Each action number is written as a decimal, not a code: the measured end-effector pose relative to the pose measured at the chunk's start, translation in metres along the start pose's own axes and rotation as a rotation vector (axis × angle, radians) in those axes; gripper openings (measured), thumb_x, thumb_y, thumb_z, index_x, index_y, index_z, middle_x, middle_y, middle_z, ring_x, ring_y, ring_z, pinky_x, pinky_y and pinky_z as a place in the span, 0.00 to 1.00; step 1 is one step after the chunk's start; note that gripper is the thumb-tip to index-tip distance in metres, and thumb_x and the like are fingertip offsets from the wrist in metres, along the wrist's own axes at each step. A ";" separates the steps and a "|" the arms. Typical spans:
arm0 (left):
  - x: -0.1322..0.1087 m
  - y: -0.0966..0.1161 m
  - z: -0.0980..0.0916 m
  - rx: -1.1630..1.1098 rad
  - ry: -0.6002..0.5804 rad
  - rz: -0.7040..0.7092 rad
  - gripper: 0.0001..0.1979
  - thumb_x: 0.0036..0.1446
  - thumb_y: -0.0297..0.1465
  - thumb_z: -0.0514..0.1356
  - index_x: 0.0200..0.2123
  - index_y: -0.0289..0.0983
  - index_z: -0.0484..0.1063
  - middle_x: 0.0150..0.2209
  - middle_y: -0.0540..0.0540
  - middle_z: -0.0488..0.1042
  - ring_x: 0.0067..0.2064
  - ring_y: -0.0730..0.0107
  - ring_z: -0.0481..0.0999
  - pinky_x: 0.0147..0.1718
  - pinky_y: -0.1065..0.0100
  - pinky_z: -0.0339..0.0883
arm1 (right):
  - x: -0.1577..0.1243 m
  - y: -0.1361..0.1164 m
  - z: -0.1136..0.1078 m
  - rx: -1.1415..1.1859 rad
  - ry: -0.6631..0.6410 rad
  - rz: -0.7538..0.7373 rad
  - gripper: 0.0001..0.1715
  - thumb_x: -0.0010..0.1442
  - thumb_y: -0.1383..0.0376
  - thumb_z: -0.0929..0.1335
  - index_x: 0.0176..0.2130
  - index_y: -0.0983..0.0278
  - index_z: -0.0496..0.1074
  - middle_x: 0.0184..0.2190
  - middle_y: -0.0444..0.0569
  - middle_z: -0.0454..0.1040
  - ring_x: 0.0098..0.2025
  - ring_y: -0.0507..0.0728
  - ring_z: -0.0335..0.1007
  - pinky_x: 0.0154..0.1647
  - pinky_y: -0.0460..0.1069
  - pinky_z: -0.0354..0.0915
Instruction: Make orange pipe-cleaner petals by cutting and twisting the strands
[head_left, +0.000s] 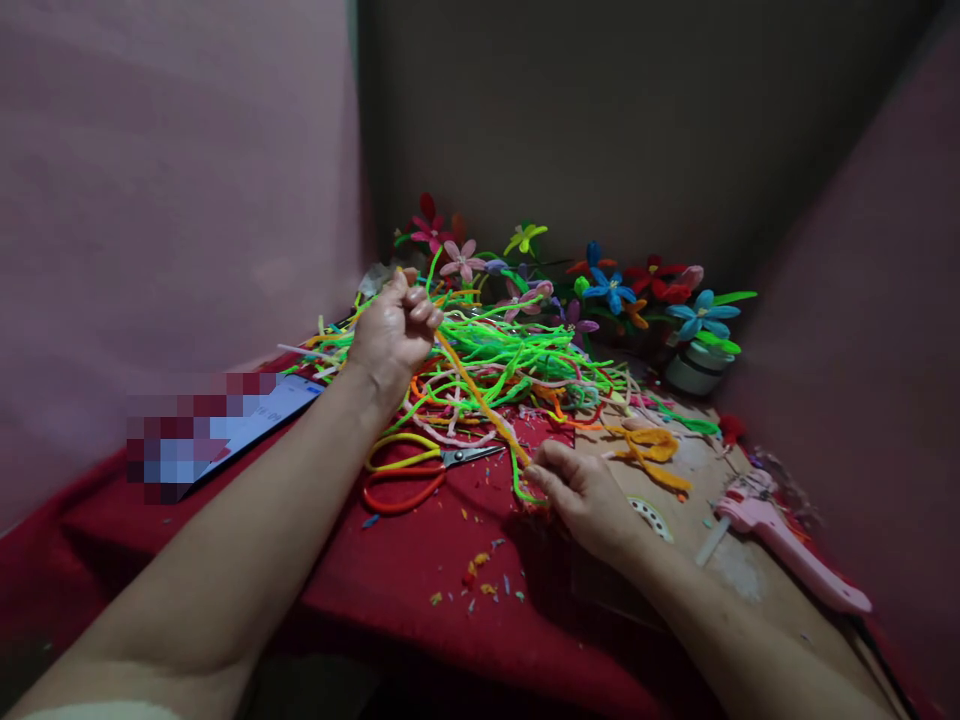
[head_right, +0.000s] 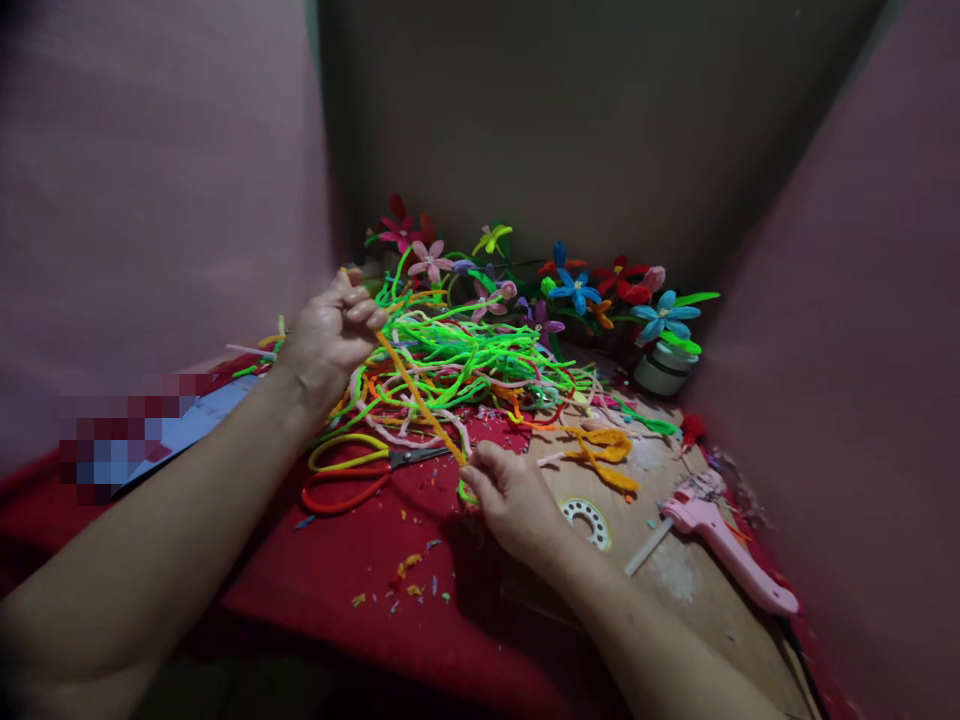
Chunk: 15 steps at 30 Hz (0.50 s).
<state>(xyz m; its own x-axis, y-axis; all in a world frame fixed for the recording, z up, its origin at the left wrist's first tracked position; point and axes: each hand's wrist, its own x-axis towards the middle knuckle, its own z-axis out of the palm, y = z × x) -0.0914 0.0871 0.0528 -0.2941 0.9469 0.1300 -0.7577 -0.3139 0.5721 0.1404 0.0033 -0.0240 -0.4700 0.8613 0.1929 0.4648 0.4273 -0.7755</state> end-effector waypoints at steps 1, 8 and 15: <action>-0.003 -0.002 -0.001 0.017 -0.064 -0.016 0.10 0.61 0.32 0.53 0.28 0.36 0.66 0.18 0.53 0.65 0.18 0.80 0.65 0.18 0.76 0.59 | 0.001 0.000 -0.001 0.048 0.018 0.029 0.14 0.56 0.60 0.62 0.22 0.62 0.58 0.19 0.41 0.57 0.22 0.50 0.52 0.24 0.46 0.50; -0.025 -0.025 -0.009 0.569 -0.405 -0.235 0.05 0.48 0.27 0.64 0.30 0.30 0.74 0.32 0.42 0.74 0.32 0.70 0.75 0.28 0.73 0.69 | 0.010 -0.003 -0.013 0.237 0.146 0.125 0.13 0.52 0.60 0.65 0.21 0.64 0.64 0.18 0.41 0.61 0.23 0.49 0.53 0.25 0.46 0.52; -0.030 -0.031 -0.009 0.685 -0.311 -0.300 0.05 0.44 0.23 0.66 0.27 0.31 0.72 0.20 0.48 0.70 0.18 0.77 0.68 0.16 0.77 0.61 | 0.014 -0.001 -0.019 0.314 0.155 0.171 0.13 0.49 0.59 0.67 0.20 0.64 0.64 0.17 0.40 0.59 0.22 0.49 0.51 0.23 0.45 0.51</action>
<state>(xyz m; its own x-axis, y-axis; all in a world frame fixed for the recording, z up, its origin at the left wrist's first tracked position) -0.0640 0.0674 0.0240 0.1171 0.9917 0.0535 -0.2236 -0.0261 0.9743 0.1482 0.0201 -0.0091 -0.2753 0.9544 0.1154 0.2633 0.1903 -0.9458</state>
